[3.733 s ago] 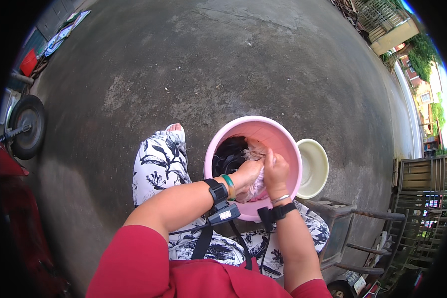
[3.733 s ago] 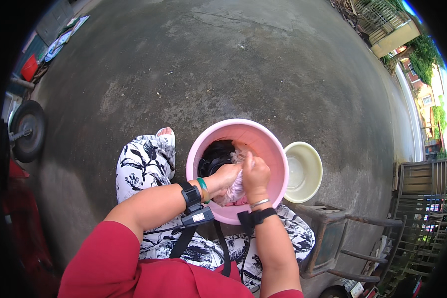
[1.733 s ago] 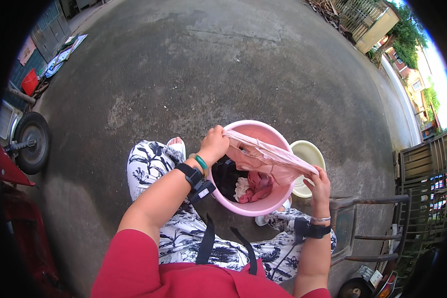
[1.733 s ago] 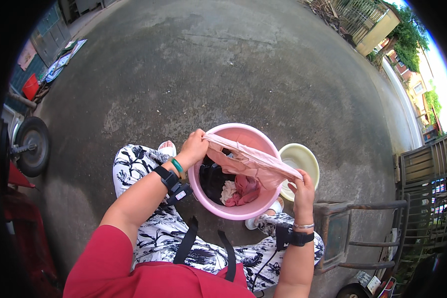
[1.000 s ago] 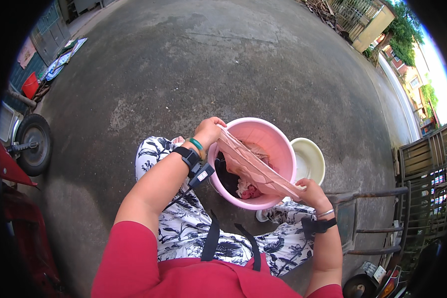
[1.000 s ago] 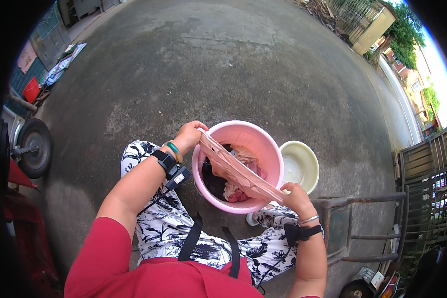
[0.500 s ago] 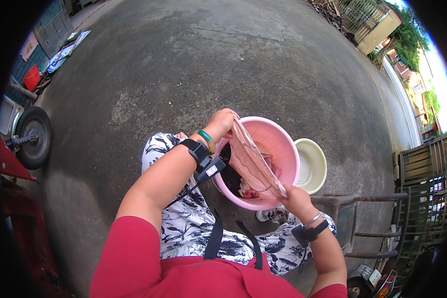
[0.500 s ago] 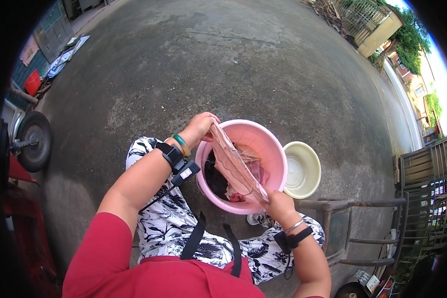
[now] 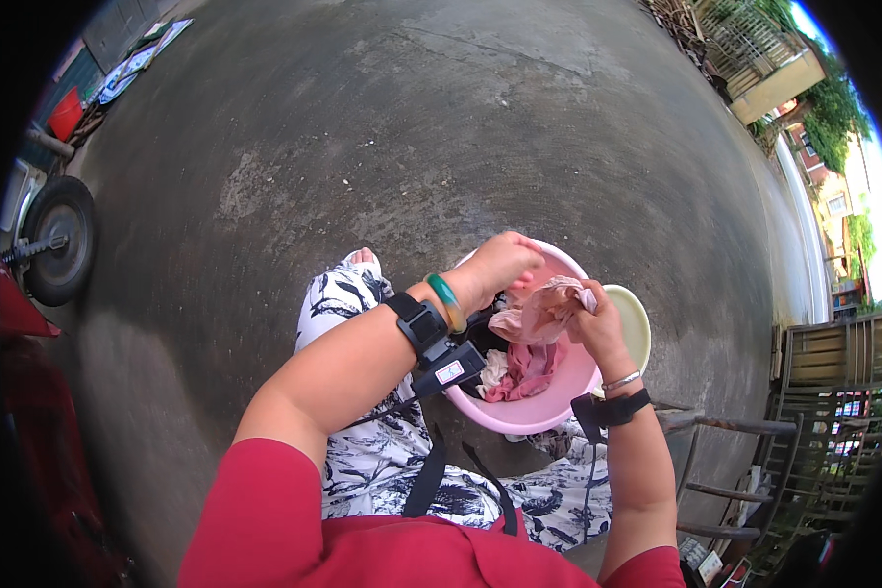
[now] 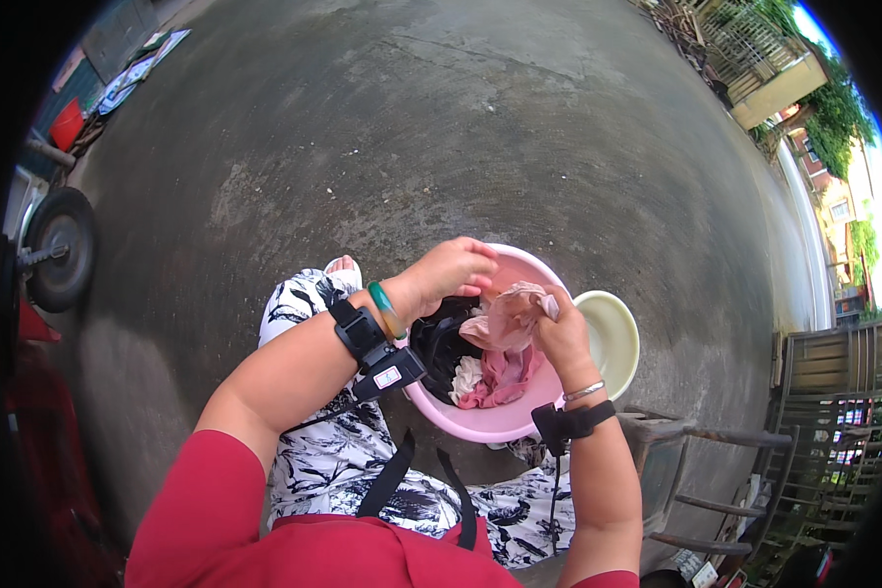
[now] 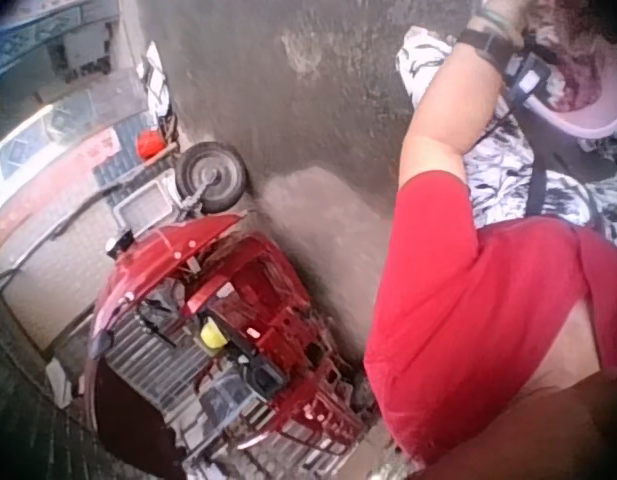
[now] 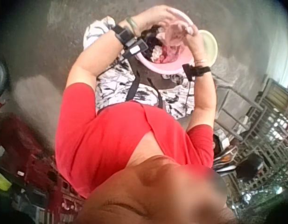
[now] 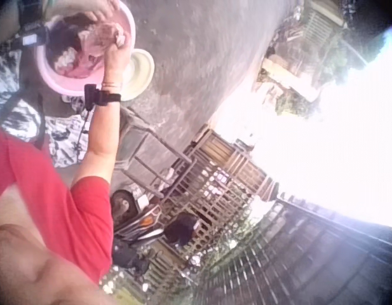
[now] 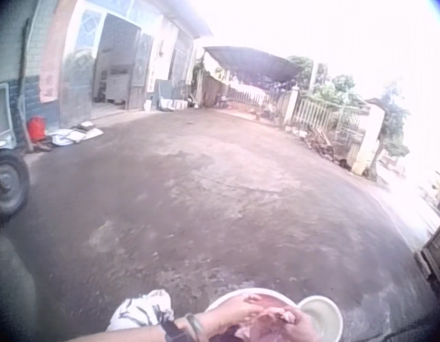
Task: The person washes clothes in a pink bucket while sitting on the ground, scrubbing and wringing several pieces of fabric by hand.
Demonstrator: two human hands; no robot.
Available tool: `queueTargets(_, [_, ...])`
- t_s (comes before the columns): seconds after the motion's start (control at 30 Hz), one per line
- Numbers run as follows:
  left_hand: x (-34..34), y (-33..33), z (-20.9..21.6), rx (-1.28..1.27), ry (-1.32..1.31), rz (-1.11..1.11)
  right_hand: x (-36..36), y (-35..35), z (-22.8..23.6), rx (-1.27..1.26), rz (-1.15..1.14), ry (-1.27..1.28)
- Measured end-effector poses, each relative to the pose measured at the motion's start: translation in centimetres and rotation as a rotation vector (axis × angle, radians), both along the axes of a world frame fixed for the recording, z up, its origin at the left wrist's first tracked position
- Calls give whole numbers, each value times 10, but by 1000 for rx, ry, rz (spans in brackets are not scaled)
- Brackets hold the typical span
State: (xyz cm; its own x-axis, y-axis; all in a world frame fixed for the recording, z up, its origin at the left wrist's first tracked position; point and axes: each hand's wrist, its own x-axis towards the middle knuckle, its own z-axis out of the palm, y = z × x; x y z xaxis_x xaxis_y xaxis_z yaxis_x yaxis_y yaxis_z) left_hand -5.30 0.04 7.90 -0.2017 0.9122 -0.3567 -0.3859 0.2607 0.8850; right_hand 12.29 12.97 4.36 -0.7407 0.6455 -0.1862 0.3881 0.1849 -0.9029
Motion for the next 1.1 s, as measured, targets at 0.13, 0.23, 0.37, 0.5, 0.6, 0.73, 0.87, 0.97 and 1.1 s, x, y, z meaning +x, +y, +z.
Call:
queueTargets(0.13, [-4, 1, -17, -8, -206, 317, -21, 5, -62, 107, 113, -256])
queueTargets(0.23, [9, 0, -16, -26, -216, 264, -14, 6, -147, 683, 331, -324])
queueTargets(0.37, [1, -7, -15, 3, -100, 275, -25, -33, -194, 598, 488, -630])
queueTargets(0.5, [-3, -6, 1, 14, -131, 220, -17, -23, -258, 426, 583, -811])
queueTargets(0.6, [-10, -13, 7, 31, -163, 199, -29, -22, -259, 418, 729, -914])
queueTargets(0.73, [-16, -11, 5, 11, -193, 227, -52, -17, -229, 71, 470, -841])
queueTargets(0.87, [-13, -6, -8, -5, -191, 225, -54, -9, -222, 89, 380, -663])
queueTargets(0.97, [-5, 6, -16, -26, -127, 228, -43, 1, -218, -45, 440, -556])
queueTargets(1.1, [6, 18, -32, -91, -107, 191, -29, 20, -142, -535, 35, -418])
